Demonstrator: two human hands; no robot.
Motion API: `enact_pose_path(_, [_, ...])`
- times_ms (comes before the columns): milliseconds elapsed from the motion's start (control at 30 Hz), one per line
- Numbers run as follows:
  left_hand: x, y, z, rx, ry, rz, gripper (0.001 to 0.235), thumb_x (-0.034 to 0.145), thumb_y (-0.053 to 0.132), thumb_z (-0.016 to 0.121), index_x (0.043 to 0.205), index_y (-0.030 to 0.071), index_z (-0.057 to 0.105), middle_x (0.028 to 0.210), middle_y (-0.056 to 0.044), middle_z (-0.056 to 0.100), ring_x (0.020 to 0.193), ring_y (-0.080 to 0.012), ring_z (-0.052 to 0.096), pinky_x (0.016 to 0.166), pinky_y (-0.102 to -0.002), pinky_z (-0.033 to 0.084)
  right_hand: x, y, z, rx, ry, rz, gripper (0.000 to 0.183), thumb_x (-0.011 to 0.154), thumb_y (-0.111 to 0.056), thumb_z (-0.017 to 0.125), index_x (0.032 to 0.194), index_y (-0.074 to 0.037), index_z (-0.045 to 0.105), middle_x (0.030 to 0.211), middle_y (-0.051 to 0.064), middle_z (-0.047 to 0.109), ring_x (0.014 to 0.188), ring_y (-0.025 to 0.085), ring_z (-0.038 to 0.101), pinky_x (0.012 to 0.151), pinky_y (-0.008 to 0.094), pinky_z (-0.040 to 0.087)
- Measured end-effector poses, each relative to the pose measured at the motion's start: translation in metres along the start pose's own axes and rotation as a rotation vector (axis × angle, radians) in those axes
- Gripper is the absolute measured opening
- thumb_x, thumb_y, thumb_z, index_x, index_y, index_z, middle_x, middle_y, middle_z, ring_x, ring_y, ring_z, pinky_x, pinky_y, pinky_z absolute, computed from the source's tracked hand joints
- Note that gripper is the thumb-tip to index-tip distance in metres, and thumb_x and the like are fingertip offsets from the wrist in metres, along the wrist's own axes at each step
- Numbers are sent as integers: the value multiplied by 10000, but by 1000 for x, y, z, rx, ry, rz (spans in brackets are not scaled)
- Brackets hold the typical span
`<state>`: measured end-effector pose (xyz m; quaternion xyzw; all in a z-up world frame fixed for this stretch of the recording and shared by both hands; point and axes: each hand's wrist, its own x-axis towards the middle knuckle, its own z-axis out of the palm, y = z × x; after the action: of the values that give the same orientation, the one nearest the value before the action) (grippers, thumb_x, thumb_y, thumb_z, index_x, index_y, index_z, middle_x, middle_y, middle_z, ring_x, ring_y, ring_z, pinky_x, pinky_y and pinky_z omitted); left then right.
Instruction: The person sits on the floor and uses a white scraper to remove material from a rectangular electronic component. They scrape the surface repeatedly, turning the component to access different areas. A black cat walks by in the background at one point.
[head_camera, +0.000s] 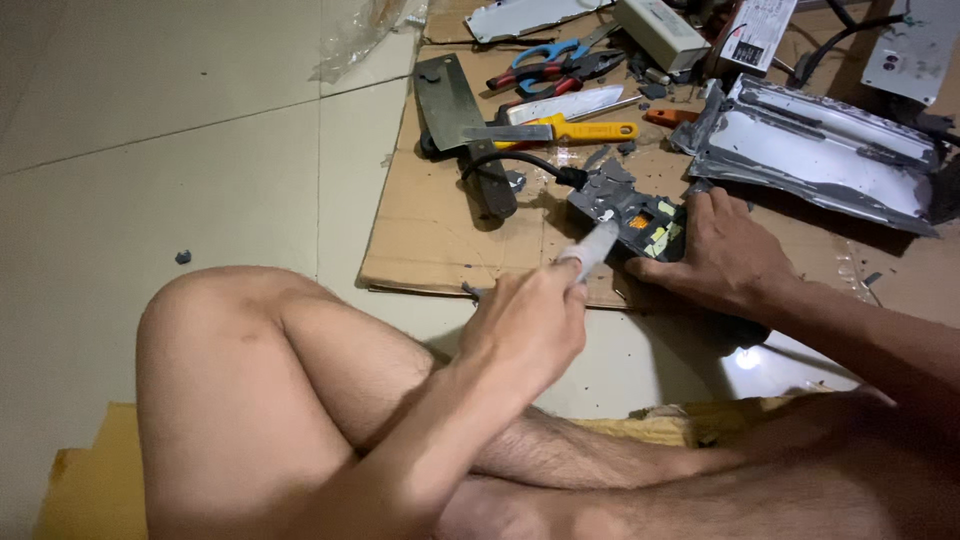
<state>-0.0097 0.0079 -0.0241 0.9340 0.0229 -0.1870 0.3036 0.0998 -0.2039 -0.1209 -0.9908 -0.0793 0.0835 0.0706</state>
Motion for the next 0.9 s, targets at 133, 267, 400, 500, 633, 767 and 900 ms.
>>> enact_pose_path(133, [1,7,-15,-35,-51,0,486,957,269,407,1387,219,629,1221,-255,682,1148,-435,662,911,-593,556,-2,6,-7,26,-75,-53,1087,730,-840,626,1347,34,438,1254,215,495,1377,439,468,1041,536,512])
enact_pose_path(267, [8,9,-24,-17,-87,40,457,972,179,454,1388,80,617,1223,-327,652,1101,-476,673,916,-638,542,-2,4,-6,-10,-67,-64,1040,753,-818,623,1328,32,458,1256,228,511,1374,434,480,1040,532,521])
enact_pose_path(400, [25,18,-49,195,-120,129,459,942,137,451,1353,57,637,1270,-309,647,1161,-501,638,920,-670,525,-2,2,-9,-24,-65,-63,1030,754,-826,625,1313,25,474,1248,230,518,1358,427,497,1042,524,516])
enact_pose_path(500, [18,6,-30,-13,-106,51,441,920,134,474,1311,41,658,1122,-309,694,1021,-502,697,865,-677,542,6,11,2,-55,-98,-70,1033,746,-829,566,1335,13,466,1263,203,497,1389,422,465,1033,535,531])
enact_pose_path(633, [25,1,-21,307,-184,134,393,1028,-54,415,1391,50,528,760,-47,588,568,-203,587,470,-381,543,6,9,5,-42,-18,-55,896,720,-819,617,1170,-53,499,1155,147,552,1059,341,535,882,513,493])
enact_pose_path(767, [29,-5,-22,57,-177,47,409,1044,158,412,1424,145,563,819,-78,635,556,-219,588,463,-392,471,7,9,8,-25,18,-77,897,719,-784,659,1176,-26,514,1194,189,559,1116,391,536,939,529,469])
enact_pose_path(900, [29,-5,-25,-146,-128,-119,475,988,343,454,1423,259,625,826,-29,695,468,-184,545,442,-372,468,3,3,-1,-33,-71,-33,890,720,-826,599,1182,-73,490,1143,132,540,1036,312,521,868,490,496])
